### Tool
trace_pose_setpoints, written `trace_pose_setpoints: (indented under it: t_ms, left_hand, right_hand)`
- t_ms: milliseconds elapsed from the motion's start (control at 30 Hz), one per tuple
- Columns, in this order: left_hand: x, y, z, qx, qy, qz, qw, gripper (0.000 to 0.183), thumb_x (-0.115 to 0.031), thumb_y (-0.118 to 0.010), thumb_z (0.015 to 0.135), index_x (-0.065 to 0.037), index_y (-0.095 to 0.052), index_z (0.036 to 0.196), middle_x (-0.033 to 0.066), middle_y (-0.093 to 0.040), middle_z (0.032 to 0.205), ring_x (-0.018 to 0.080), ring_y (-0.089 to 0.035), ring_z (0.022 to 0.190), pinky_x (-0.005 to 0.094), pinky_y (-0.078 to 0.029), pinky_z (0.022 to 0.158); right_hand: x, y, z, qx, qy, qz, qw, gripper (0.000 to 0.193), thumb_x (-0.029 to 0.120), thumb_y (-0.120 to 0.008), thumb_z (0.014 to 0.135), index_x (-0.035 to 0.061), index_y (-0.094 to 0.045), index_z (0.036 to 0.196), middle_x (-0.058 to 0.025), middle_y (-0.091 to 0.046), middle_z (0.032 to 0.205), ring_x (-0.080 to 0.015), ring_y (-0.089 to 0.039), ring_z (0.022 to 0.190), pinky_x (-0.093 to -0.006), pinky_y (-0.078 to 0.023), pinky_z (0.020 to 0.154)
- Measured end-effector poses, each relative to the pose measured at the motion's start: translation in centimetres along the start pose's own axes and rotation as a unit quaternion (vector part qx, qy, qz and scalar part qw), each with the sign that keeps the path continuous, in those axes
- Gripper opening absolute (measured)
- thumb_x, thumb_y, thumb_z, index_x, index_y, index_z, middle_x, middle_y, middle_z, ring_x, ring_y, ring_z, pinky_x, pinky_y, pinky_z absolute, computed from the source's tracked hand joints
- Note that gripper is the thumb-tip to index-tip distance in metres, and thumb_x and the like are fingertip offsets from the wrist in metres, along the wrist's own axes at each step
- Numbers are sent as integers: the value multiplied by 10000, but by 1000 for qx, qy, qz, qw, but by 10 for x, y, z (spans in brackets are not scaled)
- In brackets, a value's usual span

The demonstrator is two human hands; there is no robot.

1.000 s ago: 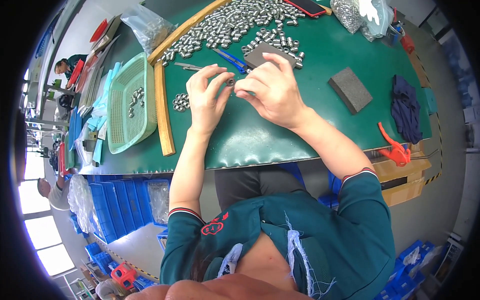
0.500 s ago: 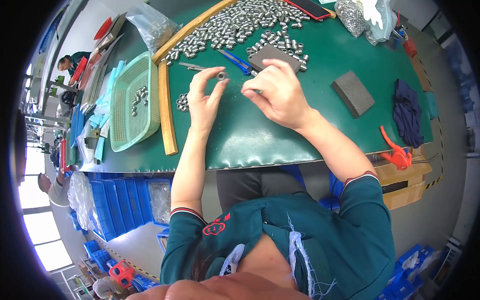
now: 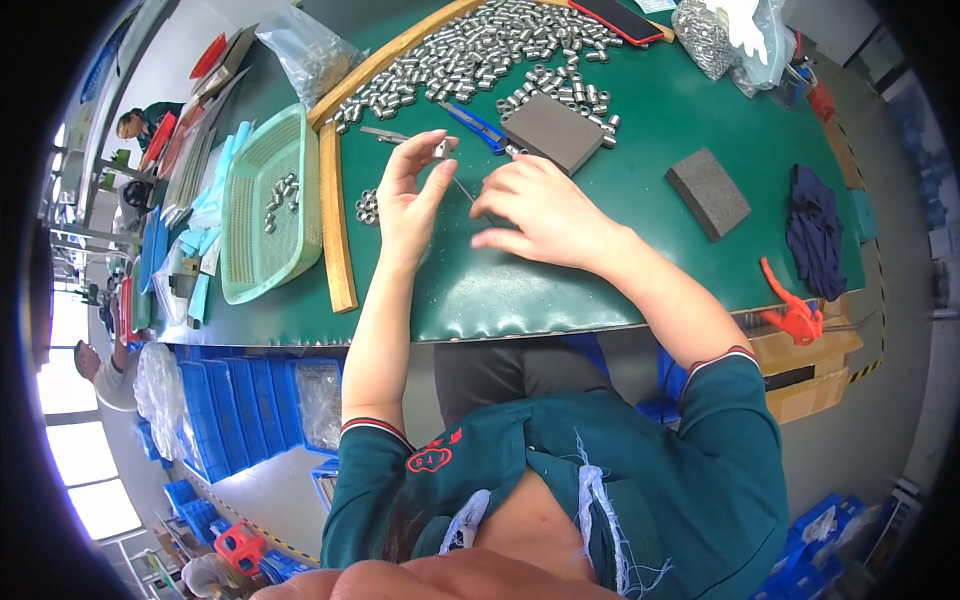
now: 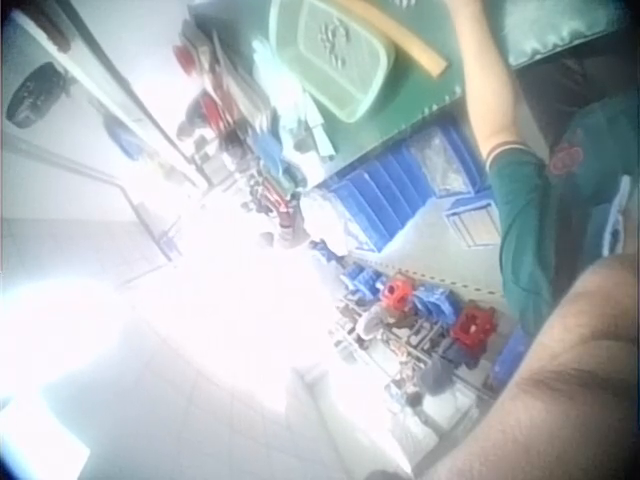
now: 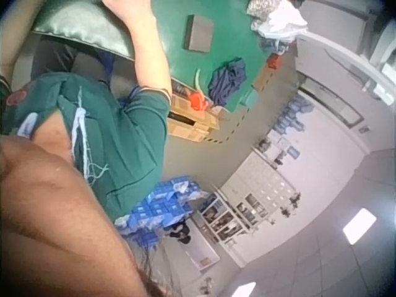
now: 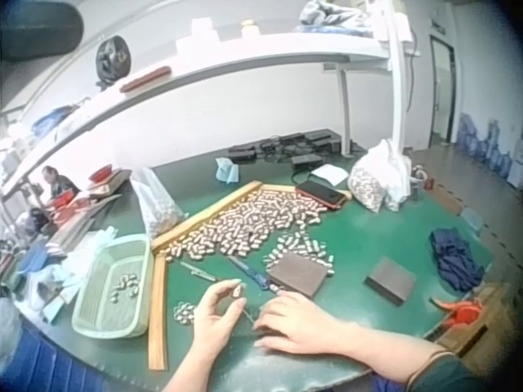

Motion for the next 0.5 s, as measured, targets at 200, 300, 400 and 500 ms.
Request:
trace_pose_setpoints:
  t_ms: [200,300,400,500]
  left_hand:
    - [-5,-10,-4,22,-46,-1,999,306,17,-665,808,-38,-541,1084,102,-634,1079,172,-571,1031,306,-433,926]
    - [-11,-14,-7,36,-69,34,996,281,14,-661,807,-41,-547,1057,111,-630,1074,197,-568,1059,327,-424,945]
    - [-16,-19,-7,47,-106,42,992,267,11,-661,803,-40,-553,1042,114,-614,1085,209,-564,1068,332,-426,945]
    - [-18,-22,-9,57,-127,77,987,276,11,-665,783,-35,-560,1034,121,-598,1095,224,-564,1071,337,-431,938]
  right_hand:
    - [-42,-20,-9,-120,-246,525,806,300,293,-587,923,23,-602,1053,-52,-630,997,-149,-614,926,-281,-475,850]
    - [-42,-26,-11,-107,-286,596,742,334,302,-562,942,22,-566,1124,-47,-614,1037,-115,-592,979,-269,-471,862]
    - [-42,-34,-14,-85,-313,672,666,327,304,-563,939,50,-556,1145,-42,-608,1054,-115,-586,996,-277,-472,869]
    - [-41,-41,-16,-73,-309,719,618,321,312,-567,936,70,-552,1146,-31,-602,1051,-110,-581,995,-281,-470,871]
Point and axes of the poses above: each hand's wrist, its own z-axis towards the middle knuckle, its own y-axis out of the back of the hand, x = y × z, the point moved 8 cm from there along z, towards the middle knuckle
